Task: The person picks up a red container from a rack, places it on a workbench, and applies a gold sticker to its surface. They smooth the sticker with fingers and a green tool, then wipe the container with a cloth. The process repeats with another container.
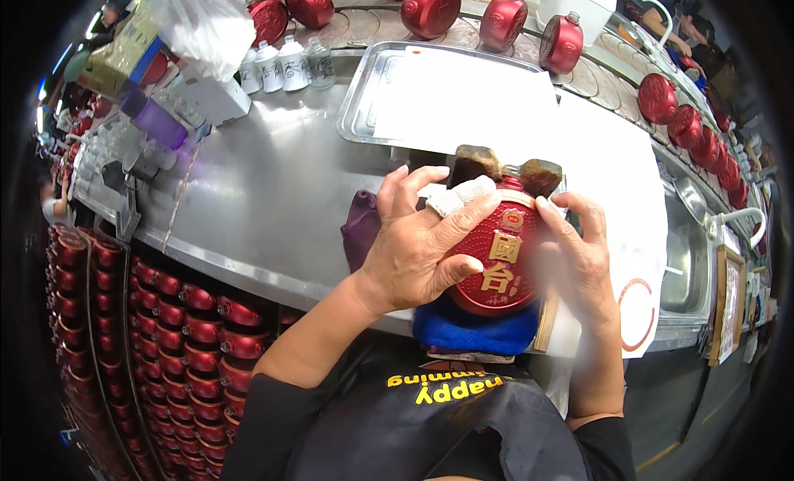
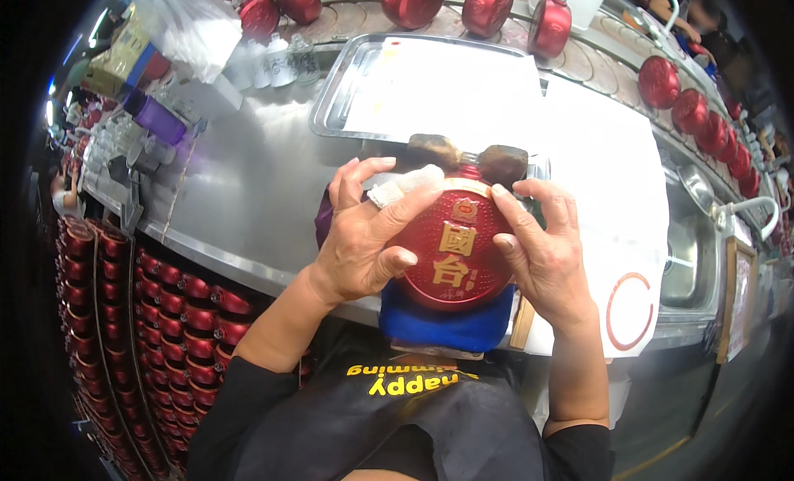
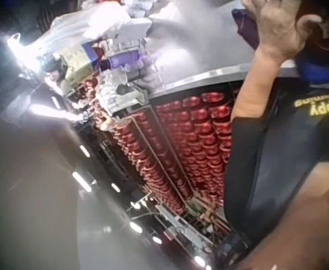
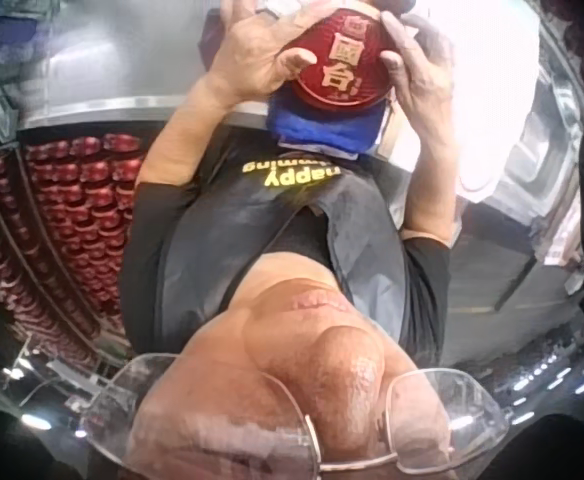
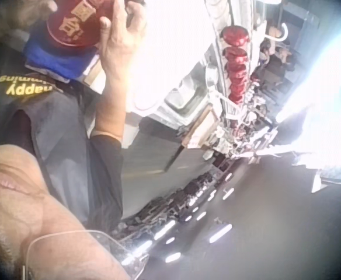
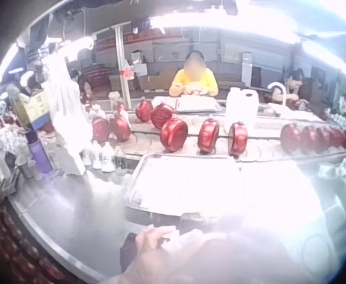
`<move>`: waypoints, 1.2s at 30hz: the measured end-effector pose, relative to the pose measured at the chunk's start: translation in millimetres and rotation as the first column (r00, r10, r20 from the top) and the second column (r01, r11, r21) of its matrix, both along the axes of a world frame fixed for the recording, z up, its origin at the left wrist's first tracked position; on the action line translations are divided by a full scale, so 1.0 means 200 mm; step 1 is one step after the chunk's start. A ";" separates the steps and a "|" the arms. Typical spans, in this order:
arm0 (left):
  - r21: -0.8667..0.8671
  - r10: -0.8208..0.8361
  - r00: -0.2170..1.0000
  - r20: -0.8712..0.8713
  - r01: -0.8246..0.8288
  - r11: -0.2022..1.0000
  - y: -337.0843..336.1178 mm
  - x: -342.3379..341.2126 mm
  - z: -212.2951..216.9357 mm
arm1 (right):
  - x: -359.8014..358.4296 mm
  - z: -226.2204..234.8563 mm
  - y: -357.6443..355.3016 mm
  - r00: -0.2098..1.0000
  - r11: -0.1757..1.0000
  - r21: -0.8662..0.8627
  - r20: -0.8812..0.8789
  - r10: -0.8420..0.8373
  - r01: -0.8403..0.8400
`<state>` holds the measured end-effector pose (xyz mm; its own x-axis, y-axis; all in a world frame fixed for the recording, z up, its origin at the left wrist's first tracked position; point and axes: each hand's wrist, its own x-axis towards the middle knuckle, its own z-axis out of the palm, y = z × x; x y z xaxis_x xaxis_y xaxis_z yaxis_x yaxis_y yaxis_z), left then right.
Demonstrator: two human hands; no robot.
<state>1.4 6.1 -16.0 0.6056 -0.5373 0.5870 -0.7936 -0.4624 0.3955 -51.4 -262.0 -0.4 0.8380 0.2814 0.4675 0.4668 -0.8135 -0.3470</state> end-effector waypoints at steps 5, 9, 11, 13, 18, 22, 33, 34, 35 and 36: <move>0.153 -0.071 0.997 0.006 0.069 0.986 -0.04 0.10 0.10 | 0.00 -0.02 -0.04 1.000 0.994 0.105 0.022 -0.019 0.017; 0.163 -0.110 0.993 0.033 0.103 0.981 -0.10 0.14 0.13 | -0.02 -0.07 -0.06 0.999 0.979 0.201 -0.033 -0.035 0.041; 0.179 -0.128 0.992 0.023 0.122 0.976 -0.12 0.15 0.14 | -0.03 -0.09 -0.06 0.993 0.957 0.271 -0.070 -0.092 0.107; 0.176 -0.159 0.986 0.039 0.150 0.973 -0.14 0.16 0.15 | -0.05 -0.11 -0.07 0.980 0.927 0.356 -0.191 -0.053 0.119; 0.292 -0.191 0.981 0.046 0.169 0.941 -0.16 0.19 0.18 | -0.10 -0.09 -0.08 0.978 0.890 0.432 -0.199 -0.060 0.143; 0.234 -0.224 0.973 0.060 0.204 0.951 -0.18 0.21 0.18 | -0.15 -0.05 -0.07 0.922 0.756 0.624 -0.379 0.071 0.198; 0.299 -0.270 0.962 0.042 0.246 0.922 -0.20 0.20 0.21 | -0.15 -0.16 -0.09 0.932 0.753 0.648 -0.333 0.141 0.117; 0.310 -0.277 0.959 0.060 0.246 0.918 -0.21 0.20 0.21 | -0.17 -0.16 -0.09 0.917 0.708 0.690 -0.367 0.159 0.153; 0.324 -0.284 0.956 0.075 0.246 0.913 -0.22 0.19 0.22 | -0.19 -0.16 -0.08 0.900 0.660 0.727 -0.398 0.179 0.191; 0.343 -0.287 0.952 0.105 0.236 0.909 -0.23 0.17 0.22 | -0.19 -0.16 -0.08 0.902 0.664 0.724 -0.394 0.177 0.186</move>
<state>35.2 -40.6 27.5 0.3362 -0.8392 0.4275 -0.9414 -0.3123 0.1272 -89.1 -278.6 -32.5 0.9903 -0.0042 0.1388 0.1350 -0.2060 -0.9692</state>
